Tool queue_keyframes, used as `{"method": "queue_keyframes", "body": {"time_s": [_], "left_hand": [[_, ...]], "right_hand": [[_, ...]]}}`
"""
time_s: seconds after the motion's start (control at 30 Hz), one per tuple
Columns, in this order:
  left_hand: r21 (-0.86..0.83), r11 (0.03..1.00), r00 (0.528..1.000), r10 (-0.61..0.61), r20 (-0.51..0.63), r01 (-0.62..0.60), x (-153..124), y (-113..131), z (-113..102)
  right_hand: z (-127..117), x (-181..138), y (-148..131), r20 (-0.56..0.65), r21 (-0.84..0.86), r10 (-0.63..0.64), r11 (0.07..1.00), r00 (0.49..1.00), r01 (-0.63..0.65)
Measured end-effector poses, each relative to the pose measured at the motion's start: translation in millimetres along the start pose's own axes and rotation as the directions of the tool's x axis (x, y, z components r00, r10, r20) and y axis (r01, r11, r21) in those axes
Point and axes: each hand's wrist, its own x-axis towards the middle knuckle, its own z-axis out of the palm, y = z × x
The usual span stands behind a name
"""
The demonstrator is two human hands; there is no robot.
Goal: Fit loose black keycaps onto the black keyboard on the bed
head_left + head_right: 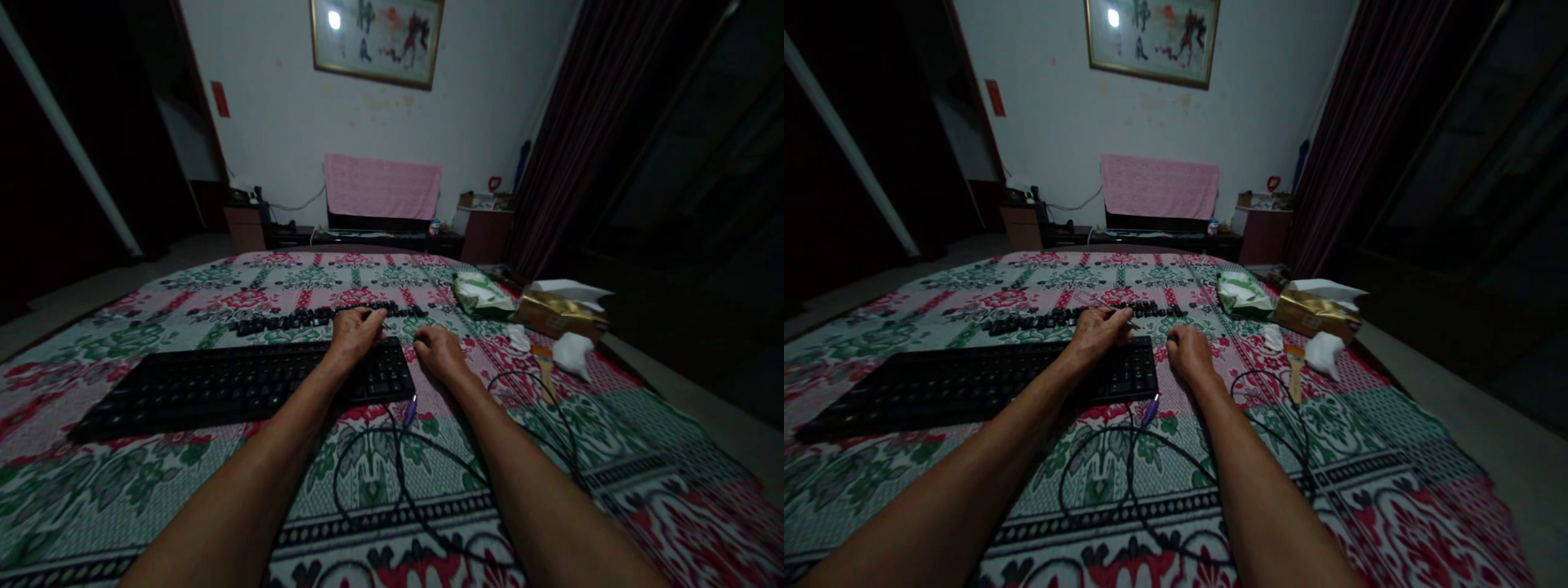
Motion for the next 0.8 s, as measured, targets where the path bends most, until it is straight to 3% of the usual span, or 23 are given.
{"method": "queue_keyframes", "body": {"time_s": [0.1, 0.3, 0.57, 0.8], "left_hand": [[0.005, 1.000, 1.000, -0.019, 0.000, 0.019, 1.5, -2.1, -0.2], [0.022, 1.000, 1.000, -0.016, -0.006, 0.016, 0.4, -3.7, -0.9], [0.056, 0.998, 1.000, -0.002, 0.001, 0.002, 0.1, -2.0, -2.5], [0.043, 0.999, 1.000, -0.029, 0.002, 0.029, -1.6, 0.5, -3.0]], "right_hand": [[-6.1, -1.5, -1.5, 0.045, -0.144, 0.037, 0.989, 0.998, -0.030], [-10.3, 14.6, 2.4, 0.231, -0.186, 0.071, 0.982, 0.970, -0.027], [-1.0, 34.2, 22.3, 0.092, -0.177, 0.067, 0.983, 0.993, -0.050], [4.2, 52.4, 26.6, 0.093, -0.179, 0.062, 0.983, 0.994, -0.045]]}}
